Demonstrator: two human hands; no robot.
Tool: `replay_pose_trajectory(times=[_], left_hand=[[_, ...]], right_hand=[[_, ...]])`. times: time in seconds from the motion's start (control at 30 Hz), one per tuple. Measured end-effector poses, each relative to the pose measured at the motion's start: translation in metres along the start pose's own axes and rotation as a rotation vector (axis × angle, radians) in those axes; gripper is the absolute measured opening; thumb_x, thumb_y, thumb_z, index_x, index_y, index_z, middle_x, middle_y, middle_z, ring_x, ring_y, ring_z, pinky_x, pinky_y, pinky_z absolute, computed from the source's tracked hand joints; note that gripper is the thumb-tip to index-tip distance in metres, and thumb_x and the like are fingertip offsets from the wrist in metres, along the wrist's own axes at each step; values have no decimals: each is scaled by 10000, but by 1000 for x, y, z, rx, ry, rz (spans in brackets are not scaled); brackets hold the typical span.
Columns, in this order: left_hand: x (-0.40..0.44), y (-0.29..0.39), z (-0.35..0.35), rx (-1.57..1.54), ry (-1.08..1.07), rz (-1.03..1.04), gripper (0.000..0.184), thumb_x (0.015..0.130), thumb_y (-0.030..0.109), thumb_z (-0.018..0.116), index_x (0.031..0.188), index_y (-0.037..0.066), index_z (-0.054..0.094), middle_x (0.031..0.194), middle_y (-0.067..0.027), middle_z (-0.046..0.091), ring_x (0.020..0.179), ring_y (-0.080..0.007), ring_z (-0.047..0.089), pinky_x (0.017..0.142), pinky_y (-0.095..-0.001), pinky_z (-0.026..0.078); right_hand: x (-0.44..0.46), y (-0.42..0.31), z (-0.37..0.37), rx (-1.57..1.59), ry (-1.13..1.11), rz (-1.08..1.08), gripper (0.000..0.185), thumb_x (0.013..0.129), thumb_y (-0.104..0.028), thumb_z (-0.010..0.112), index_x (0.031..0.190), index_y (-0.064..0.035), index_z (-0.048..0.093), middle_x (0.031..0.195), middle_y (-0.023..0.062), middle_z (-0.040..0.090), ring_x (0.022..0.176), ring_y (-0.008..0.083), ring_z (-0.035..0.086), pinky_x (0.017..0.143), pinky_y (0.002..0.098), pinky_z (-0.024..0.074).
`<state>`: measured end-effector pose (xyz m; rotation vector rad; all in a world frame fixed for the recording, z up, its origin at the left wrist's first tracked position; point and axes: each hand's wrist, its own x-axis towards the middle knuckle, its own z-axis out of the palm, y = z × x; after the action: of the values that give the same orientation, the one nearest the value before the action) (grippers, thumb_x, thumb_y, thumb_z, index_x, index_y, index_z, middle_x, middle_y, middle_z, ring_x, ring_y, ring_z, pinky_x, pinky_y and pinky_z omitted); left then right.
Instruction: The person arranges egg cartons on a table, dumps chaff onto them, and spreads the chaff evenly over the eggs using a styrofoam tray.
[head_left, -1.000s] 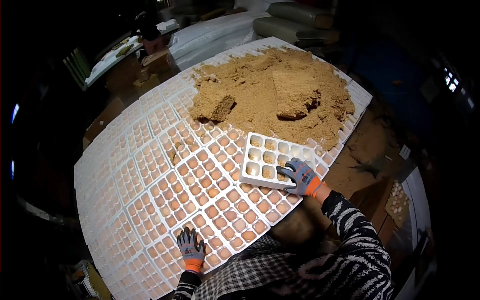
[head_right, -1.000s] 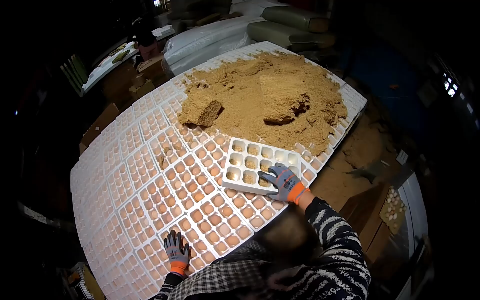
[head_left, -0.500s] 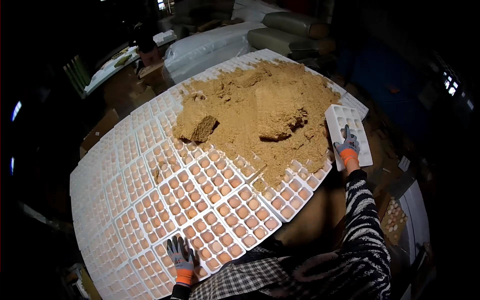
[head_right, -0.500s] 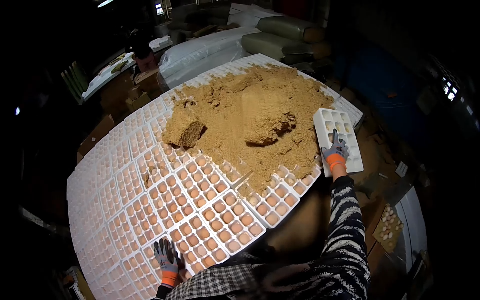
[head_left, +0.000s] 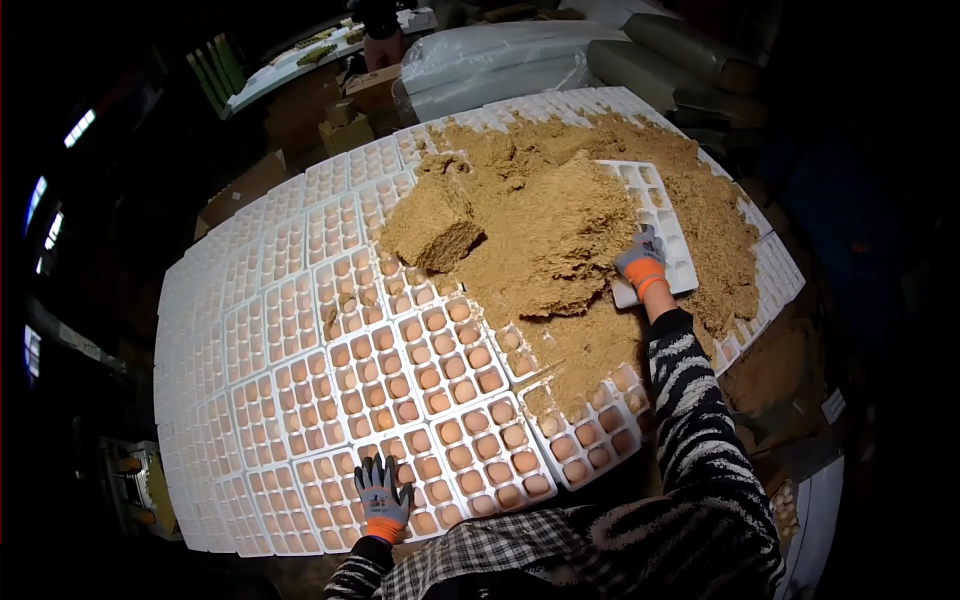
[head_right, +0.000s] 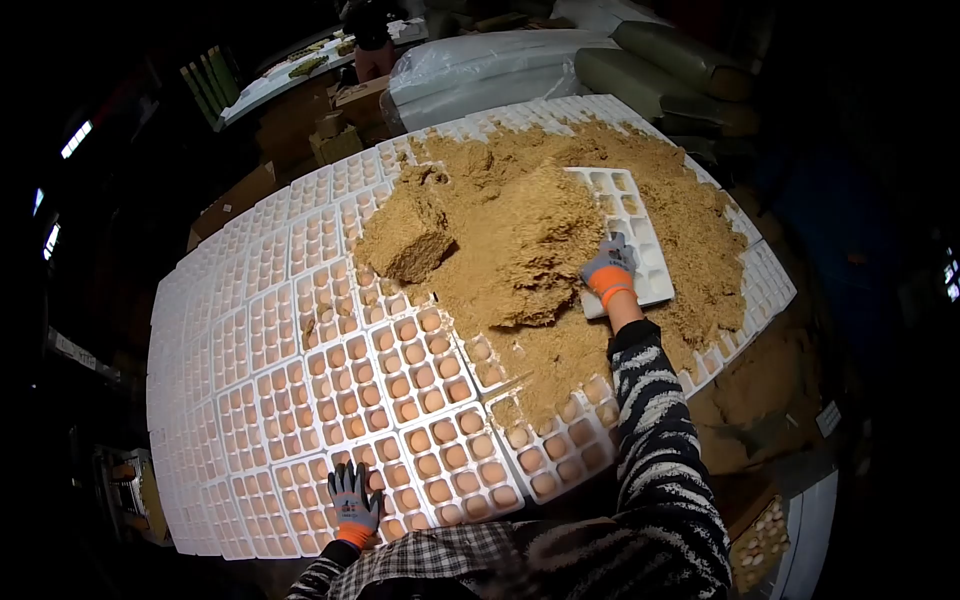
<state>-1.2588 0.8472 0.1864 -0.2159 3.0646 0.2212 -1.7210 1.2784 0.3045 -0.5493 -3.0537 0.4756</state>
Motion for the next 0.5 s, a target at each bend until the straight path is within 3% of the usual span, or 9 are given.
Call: replay_pose_trajectory(times=[0.03, 0.1, 0.13, 0.17, 0.3, 0.33, 0.4, 0.5], left_hand=[[1, 0, -2, 9, 1, 4, 706, 862, 425, 554, 1432, 40, 393, 1467, -219, 370, 1375, -411, 289, 1163, -554, 125], [0, 1, -4, -11, 7, 5, 687, 870, 404, 555, 1431, 41, 396, 1480, -216, 357, 1366, -422, 296, 1164, -545, 135], [0, -1, -4, -7, 6, 3, 686, 875, 409, 545, 1439, 51, 387, 1481, -210, 357, 1369, -413, 295, 1167, -541, 132], [-1, -1, -4, -8, 7, 1, 686, 879, 414, 535, 1446, 61, 378, 1482, -204, 357, 1373, -403, 293, 1169, -537, 129], [-2, -1, -4, -14, 10, 20, 675, 881, 406, 536, 1444, 69, 380, 1483, -195, 360, 1373, -398, 296, 1171, -527, 135], [-4, 0, -5, -29, 22, 19, 670, 882, 401, 538, 1443, 70, 381, 1480, -193, 363, 1376, -394, 294, 1170, -526, 139], [-5, -2, -6, -85, 46, 37, 651, 881, 375, 555, 1434, 71, 393, 1469, -195, 375, 1387, -385, 286, 1170, -521, 141], [-6, -6, 0, -89, 78, 53, 653, 876, 317, 584, 1447, 71, 384, 1472, -216, 365, 1396, -395, 273, 1163, -522, 154]], right_hand=[[-17, -33, 12, -15, -16, -53, 524, 843, -241, 619, 1312, -22, 540, 1397, 196, 465, 1243, 389, 480, 986, 454, 435], [-51, -99, 49, -202, -491, -329, 408, 899, -351, 521, 1036, -7, 694, 1089, 207, 671, 1014, 350, 637, 836, 451, 504], [-87, -124, 57, -169, -179, -352, 429, 887, -376, 535, 1090, -23, 670, 1169, 182, 647, 1025, 335, 630, 841, 437, 502], [-113, -151, 25, -114, -416, -285, 487, 881, -417, 539, 1181, -45, 631, 1264, 165, 599, 1115, 323, 588, 907, 426, 477], [-159, -198, 42, -174, -253, -657, 590, 864, -530, 550, 1207, -57, 638, 1319, 187, 553, 1189, 333, 526, 977, 452, 424], [-172, -193, 24, -177, -258, -632, 590, 864, -530, 550, 1207, -57, 638, 1319, 187, 553, 1189, 333, 526, 977, 452, 424], [-189, -176, -22, -388, -218, -757, 624, 841, -472, 590, 1317, -70, 575, 1495, 184, 344, 1329, 367, 375, 1033, 474, 347], [-169, -70, -37, -324, 75, -605, 642, 806, -469, 620, 1348, -133, 550, 1502, 172, 328, 1327, 391, 351, 1044, 500, 327]])
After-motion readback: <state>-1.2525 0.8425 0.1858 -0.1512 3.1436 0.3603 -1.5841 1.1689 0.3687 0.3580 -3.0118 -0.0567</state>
